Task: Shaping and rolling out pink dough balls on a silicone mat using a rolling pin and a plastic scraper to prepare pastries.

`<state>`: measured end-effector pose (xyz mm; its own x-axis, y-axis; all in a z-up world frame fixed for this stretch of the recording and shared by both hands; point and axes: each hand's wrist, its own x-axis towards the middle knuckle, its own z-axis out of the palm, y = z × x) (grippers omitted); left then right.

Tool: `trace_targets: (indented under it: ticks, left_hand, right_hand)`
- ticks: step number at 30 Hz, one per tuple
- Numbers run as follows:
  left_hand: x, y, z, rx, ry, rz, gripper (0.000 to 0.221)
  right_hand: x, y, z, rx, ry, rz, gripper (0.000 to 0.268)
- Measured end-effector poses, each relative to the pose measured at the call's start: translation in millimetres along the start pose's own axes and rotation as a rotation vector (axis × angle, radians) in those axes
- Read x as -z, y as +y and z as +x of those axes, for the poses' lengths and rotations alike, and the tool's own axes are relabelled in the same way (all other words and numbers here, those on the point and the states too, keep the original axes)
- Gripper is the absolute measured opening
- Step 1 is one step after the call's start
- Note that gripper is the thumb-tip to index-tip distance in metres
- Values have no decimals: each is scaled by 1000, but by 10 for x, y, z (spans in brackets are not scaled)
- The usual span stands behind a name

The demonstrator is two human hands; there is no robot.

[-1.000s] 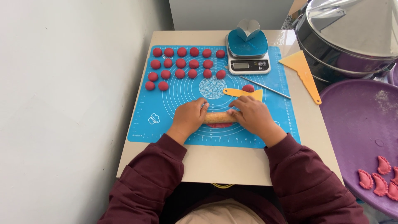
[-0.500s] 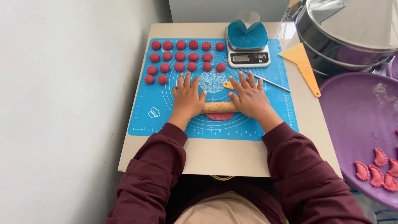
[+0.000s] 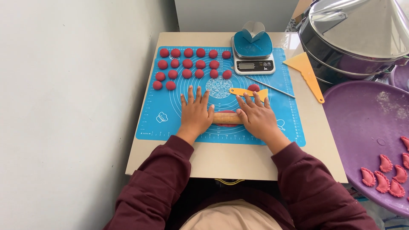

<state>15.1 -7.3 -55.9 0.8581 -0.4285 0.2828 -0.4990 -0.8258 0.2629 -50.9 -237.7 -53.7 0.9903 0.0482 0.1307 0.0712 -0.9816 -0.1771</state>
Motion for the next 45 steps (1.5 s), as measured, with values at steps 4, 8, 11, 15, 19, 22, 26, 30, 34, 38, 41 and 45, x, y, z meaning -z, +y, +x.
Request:
trace_targets:
  ticks: [4, 8, 11, 15, 19, 22, 26, 30, 34, 38, 41, 45]
  left_hand:
    - [-41, -9, -99, -12, 21, 9, 58]
    - [-4, -3, -49, 22, -45, 9, 62]
    - [42, 0, 79, 62, -122, 3, 68]
    - [-12, -69, 301, 126, -245, 39, 81]
    - [13, -86, 477, 174, -265, 45, 87]
    - [93, -51, 521, 212, -275, 27, 87]
    - [151, -18, 483, 204, -243, 16, 86]
    - [178, 14, 368, 149, -173, 23, 81]
    - [40, -40, 254, 83, -94, 64, 80]
    - [-46, -40, 100, 11, 36, 70, 70]
    - [-91, -9, -30, -6, 89, 62, 65]
    - [-99, -1, -138, -12, 73, 52, 67]
  right_hand:
    - [-18, -57, -127, 26, 90, 7, 59]
    - [-11, -16, -51, 36, 43, 1, 60]
    - [19, 34, 118, 11, -65, 0, 62]
    - [-15, 145, 412, -47, -174, -36, 68]
    - [-52, 178, 637, -74, -187, -61, 72]
    - [-79, 187, 716, -121, -205, -61, 74]
    - [-14, 139, 635, -118, -172, -64, 74]
    - [58, 55, 466, -94, -112, -58, 70]
    - [1, 49, 330, -74, -70, -53, 68]
    - [-71, 13, 166, -41, 46, -71, 62]
    - [-147, 3, 37, -2, 155, -59, 59]
    - [-232, 48, -57, 58, 241, -38, 58]
